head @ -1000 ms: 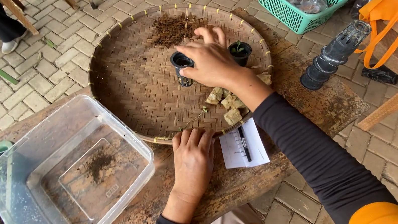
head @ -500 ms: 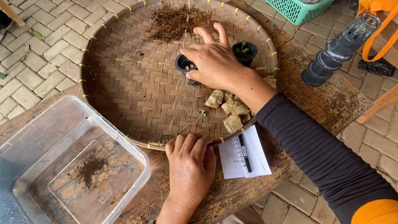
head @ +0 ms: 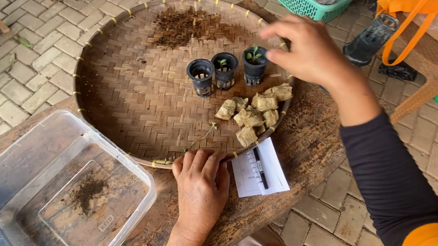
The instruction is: The person is preparing and planting small seedlings into hydroponic net pots using rockwool cubes.
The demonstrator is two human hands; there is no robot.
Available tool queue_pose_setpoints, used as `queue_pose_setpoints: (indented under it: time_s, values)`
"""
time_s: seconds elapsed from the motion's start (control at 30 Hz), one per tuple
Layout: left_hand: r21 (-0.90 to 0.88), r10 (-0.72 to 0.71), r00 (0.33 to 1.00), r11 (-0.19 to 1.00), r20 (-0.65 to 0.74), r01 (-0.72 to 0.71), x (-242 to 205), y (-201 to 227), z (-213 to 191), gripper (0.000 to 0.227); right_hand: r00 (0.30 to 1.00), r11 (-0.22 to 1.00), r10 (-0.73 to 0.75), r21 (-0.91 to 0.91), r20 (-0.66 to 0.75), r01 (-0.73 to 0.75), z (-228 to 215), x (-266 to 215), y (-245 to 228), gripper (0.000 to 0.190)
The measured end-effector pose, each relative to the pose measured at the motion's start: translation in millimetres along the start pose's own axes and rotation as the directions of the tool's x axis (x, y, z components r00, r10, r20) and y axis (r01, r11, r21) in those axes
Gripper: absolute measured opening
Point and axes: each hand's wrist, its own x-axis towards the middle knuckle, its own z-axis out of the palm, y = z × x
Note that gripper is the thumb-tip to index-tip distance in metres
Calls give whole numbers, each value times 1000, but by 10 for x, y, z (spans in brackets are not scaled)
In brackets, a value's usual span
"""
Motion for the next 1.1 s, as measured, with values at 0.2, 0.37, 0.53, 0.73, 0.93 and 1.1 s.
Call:
queue_pose_setpoints:
  time_s: [0.2, 0.37, 0.53, 0.73, 0.93, 1.1]
  values:
    - [39, 19, 997, 999, -76, -16, -61, -67, 104, 27, 974, 972, 227, -56, -11, -227, -360, -761, -223, 17]
    - [-34, -89, 966, 996, -243, 83, -48, -58, 7, 36, 994, 988, -80, 129, -73, 89, 106, -865, -538, 7]
    - [-51, -164, 935, 986, -314, 156, -4, -54, -77, 43, 945, 939, -323, 110, -50, 327, 682, -543, -920, 5]
    - [-156, -266, 907, 962, -327, 226, 25, -100, -91, 42, 933, 957, -279, -15, 227, 290, 906, -292, -1094, 20]
    - [-394, -423, 847, 873, -321, 287, -27, -159, 0, 54, 915, 947, -290, -53, 281, 316, 953, -233, -1092, 17]
    - [-397, -442, 836, 867, -327, 303, -37, -174, 33, 62, 928, 941, -270, -134, 258, 311, 712, -205, -1095, 6]
